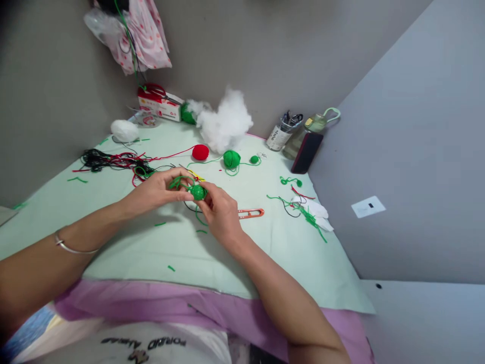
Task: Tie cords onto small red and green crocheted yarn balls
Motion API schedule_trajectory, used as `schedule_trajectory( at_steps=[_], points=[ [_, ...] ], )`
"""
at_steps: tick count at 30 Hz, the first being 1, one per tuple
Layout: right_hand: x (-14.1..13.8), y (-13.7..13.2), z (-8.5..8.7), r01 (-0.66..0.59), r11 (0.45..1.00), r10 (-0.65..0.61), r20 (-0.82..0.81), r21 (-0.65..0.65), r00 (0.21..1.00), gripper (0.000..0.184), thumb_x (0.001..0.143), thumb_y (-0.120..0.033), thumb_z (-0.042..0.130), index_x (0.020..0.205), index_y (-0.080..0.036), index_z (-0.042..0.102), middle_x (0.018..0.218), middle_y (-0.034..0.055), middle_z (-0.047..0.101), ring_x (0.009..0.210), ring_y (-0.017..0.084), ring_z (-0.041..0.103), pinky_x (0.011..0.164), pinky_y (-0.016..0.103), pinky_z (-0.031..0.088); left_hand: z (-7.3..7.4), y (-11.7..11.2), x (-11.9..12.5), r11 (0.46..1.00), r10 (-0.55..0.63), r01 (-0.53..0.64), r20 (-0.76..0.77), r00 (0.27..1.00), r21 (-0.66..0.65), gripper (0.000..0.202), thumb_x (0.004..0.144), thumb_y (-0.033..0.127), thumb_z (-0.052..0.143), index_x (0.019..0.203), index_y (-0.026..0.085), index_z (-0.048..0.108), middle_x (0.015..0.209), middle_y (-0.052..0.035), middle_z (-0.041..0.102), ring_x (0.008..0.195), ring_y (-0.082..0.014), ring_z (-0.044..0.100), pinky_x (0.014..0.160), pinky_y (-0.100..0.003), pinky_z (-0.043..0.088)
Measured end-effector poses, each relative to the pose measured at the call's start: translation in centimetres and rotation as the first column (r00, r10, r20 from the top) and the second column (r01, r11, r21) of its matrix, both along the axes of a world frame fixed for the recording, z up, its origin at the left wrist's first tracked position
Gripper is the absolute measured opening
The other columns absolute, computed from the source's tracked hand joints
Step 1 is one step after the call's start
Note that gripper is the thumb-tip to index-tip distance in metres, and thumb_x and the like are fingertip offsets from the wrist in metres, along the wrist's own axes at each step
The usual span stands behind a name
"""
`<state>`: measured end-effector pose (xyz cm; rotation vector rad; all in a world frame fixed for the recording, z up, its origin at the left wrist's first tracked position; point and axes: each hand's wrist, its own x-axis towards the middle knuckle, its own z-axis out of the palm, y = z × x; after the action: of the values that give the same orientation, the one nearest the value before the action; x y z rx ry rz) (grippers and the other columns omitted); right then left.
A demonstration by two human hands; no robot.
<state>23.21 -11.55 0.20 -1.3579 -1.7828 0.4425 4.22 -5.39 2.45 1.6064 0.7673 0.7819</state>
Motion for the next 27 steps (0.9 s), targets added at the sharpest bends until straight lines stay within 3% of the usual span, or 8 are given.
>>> schedule_trajectory(
  at_steps=[4, 8, 11, 14, 16, 19, 27],
  points=[
    [0.2, 0.1, -0.3, 0.003, 0.996, -0.017, 0.150, 0.092, 0.989, 0.027, 0.092, -0.023, 0.059, 0.119, -0.020, 0.065, 0.077, 0.0030, 0.064, 0.069, 0.016, 0.056, 0.069, 0.028, 0.046, -0.3, -0.1, 0.2, 0.997, 0.014, -0.010, -0.042, 0.999, 0.081, 0.031, 0.076, 0.040, 0.079, 0.096, 0.019, 0.066, 0.087, -0.0006, 0.062, 0.082, -0.0166, 0.057, 0.075, -0.030, 0.043],
    [1.2, 0.4, 0.6, -0.057, 0.997, 0.048, 0.180, 0.046, 0.982, 0.035, 0.092, -0.022, 0.062, 0.127, -0.021, 0.061, 0.080, 0.0019, 0.065, 0.070, 0.015, 0.055, 0.072, 0.028, 0.047, -0.5, 0.2, 0.0, 0.997, -0.004, 0.003, 0.022, 1.000, 0.072, 0.031, 0.081, 0.040, 0.074, 0.104, 0.020, 0.067, 0.101, -0.0036, 0.067, 0.096, -0.0196, 0.061, 0.085, -0.033, 0.047],
    [2.8, 0.6, 1.9, -0.058, 0.998, 0.060, 0.078, -0.028, 0.995, 0.031, 0.090, -0.023, 0.066, 0.121, -0.021, 0.063, 0.076, -0.0006, 0.064, 0.065, 0.013, 0.053, 0.069, 0.026, 0.046, -0.6, 0.3, -0.2, 0.999, 0.013, -0.015, 0.057, 0.998, 0.032, 0.034, 0.081, 0.038, 0.075, 0.109, 0.021, 0.065, 0.105, -0.0045, 0.068, 0.093, -0.0190, 0.063, 0.084, -0.032, 0.048],
    [4.0, 0.6, 3.3, -0.032, 0.998, 0.030, -0.041, -0.056, 0.999, 0.010, 0.089, -0.025, 0.067, 0.096, -0.019, 0.070, 0.079, 0.0009, 0.066, 0.067, 0.012, 0.054, 0.067, 0.027, 0.046, -0.5, 0.2, -0.1, 0.999, 0.040, -0.040, 0.081, 0.996, -0.002, 0.033, 0.078, 0.034, 0.078, 0.106, 0.020, 0.066, 0.104, -0.0051, 0.070, 0.087, -0.0174, 0.063, 0.080, -0.032, 0.049],
    [4.3, 0.4, 4.0, -0.038, 0.997, 0.029, -0.134, -0.065, 0.991, 0.009, 0.088, -0.026, 0.068, 0.084, -0.018, 0.070, 0.081, 0.0020, 0.066, 0.068, 0.012, 0.055, 0.065, 0.027, 0.046, -0.4, 0.0, 0.0, 0.999, 0.040, -0.038, 0.115, 0.993, -0.023, 0.032, 0.076, 0.031, 0.080, 0.104, 0.020, 0.068, 0.104, -0.0057, 0.071, 0.088, -0.0178, 0.064, 0.080, -0.031, 0.050],
    [4.0, 0.0, 4.4, -0.062, 0.995, 0.040, -0.239, -0.082, 0.970, 0.009, 0.086, -0.027, 0.070, 0.084, -0.019, 0.072, 0.082, 0.0019, 0.066, 0.063, 0.011, 0.053, 0.059, 0.027, 0.045, -0.3, -0.2, 0.2, 0.999, 0.013, -0.005, 0.167, 0.986, -0.051, 0.030, 0.074, 0.026, 0.080, 0.102, 0.019, 0.070, 0.103, -0.0068, 0.071, 0.092, -0.0197, 0.066, 0.081, -0.032, 0.051],
    [3.6, -0.1, 3.9, -0.087, 0.988, 0.092, -0.036, 0.128, 0.995, 0.010, 0.094, -0.023, 0.064, 0.088, -0.021, 0.072, 0.080, 0.0021, 0.063, 0.072, 0.013, 0.055, 0.067, 0.028, 0.045, -0.2, -0.3, 0.4, 0.999, -0.039, 0.045, 0.186, 0.982, -0.031, 0.028, 0.074, 0.025, 0.081, 0.099, 0.020, 0.071, 0.109, -0.0078, 0.069, 0.098, -0.0223, 0.067, 0.084, -0.036, 0.054]
  ],
)
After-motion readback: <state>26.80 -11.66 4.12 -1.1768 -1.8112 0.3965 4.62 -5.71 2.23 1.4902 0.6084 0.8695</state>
